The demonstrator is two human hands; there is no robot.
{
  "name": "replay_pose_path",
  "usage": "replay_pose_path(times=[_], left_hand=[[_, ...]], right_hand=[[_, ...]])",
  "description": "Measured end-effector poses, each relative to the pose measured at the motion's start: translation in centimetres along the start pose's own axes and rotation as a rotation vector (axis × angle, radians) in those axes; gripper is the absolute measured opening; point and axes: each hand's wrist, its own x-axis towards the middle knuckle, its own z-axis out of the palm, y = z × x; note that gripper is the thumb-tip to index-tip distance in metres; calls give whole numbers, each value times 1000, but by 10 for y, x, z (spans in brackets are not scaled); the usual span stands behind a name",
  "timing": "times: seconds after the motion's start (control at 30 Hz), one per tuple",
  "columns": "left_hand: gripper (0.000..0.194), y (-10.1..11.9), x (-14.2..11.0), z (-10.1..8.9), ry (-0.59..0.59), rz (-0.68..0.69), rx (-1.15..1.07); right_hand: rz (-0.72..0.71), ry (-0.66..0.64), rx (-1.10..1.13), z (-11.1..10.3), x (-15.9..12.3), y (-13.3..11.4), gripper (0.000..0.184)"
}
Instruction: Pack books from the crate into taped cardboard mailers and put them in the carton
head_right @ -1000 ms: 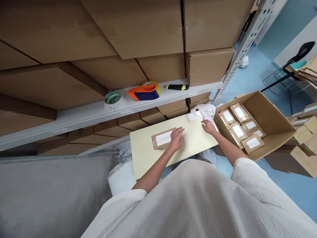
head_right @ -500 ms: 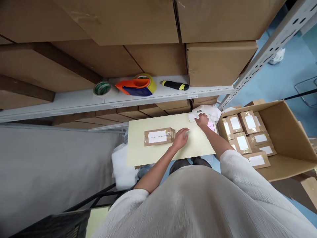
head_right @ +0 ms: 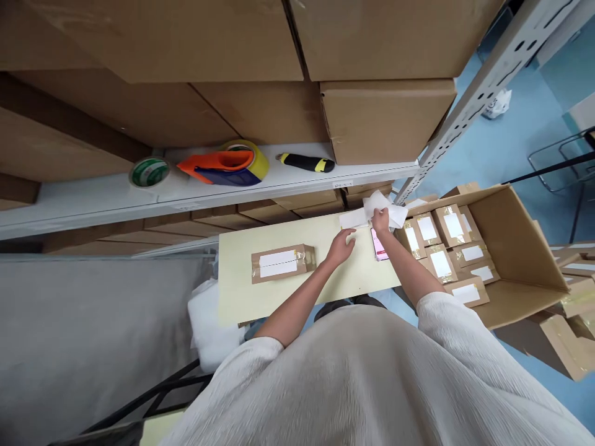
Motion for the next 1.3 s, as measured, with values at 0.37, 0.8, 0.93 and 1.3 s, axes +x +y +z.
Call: replay_pose_path(times=[0.37, 0.8, 0.93, 1.3], left_hand=[[31, 12, 67, 21, 181, -141, -54], [34, 8, 71, 10, 217, -230, -74], [34, 5, 71, 7, 230, -252, -109], [27, -10, 68, -22, 328, -255, -104]], right_hand=[[252, -100, 312, 9, -20, -10, 35], [292, -191, 440, 21, -31, -13, 42], [302, -129, 402, 24, -30, -12, 38], [172, 93, 71, -3, -6, 10, 48]])
